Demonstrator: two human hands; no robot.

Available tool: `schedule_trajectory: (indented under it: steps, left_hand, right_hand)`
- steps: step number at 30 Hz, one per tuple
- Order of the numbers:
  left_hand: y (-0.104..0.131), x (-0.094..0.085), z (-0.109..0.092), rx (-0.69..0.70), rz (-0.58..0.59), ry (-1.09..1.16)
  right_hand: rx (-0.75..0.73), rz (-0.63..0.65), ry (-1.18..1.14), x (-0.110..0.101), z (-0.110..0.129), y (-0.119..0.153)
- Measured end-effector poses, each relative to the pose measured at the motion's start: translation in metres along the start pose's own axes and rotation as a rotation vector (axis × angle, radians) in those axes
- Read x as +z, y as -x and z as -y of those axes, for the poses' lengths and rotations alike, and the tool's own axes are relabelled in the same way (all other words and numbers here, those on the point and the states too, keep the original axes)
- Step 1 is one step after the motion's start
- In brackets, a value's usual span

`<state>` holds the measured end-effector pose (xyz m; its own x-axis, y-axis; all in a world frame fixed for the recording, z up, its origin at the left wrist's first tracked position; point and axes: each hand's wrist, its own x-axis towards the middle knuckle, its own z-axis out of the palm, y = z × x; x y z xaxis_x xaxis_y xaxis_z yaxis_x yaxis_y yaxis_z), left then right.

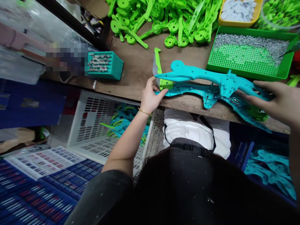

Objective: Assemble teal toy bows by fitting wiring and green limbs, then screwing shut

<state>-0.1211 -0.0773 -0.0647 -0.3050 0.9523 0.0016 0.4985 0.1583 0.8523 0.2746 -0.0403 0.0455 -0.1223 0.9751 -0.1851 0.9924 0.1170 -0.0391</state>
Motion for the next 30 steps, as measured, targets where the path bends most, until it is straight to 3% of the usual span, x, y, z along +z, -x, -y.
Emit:
schedule_trajectory:
  steps: [7,13,18,26,30]
  left_hand:
    - [0.003,-0.008,0.012,-0.193,-0.069,0.468]
    - [0.004,-0.018,0.012,-0.371,0.003,0.719]
    - [0.007,-0.023,0.009,-0.428,0.015,0.753]
    - [0.01,-0.029,0.011,-0.387,0.041,0.699]
    - [0.005,-0.037,0.021,-0.329,-0.038,0.577]
  right_hand:
    - [-0.053,0.021,0.051,0.0,0.011,0.004]
    - [-0.094,0.006,0.073,0.005,0.023,0.0]
    - [-0.127,-0.017,0.131,0.005,0.029,0.004]
    - [-0.124,0.032,0.191,0.004,0.035,0.007]
    - [-0.187,0.065,0.206,0.004,0.037,0.007]
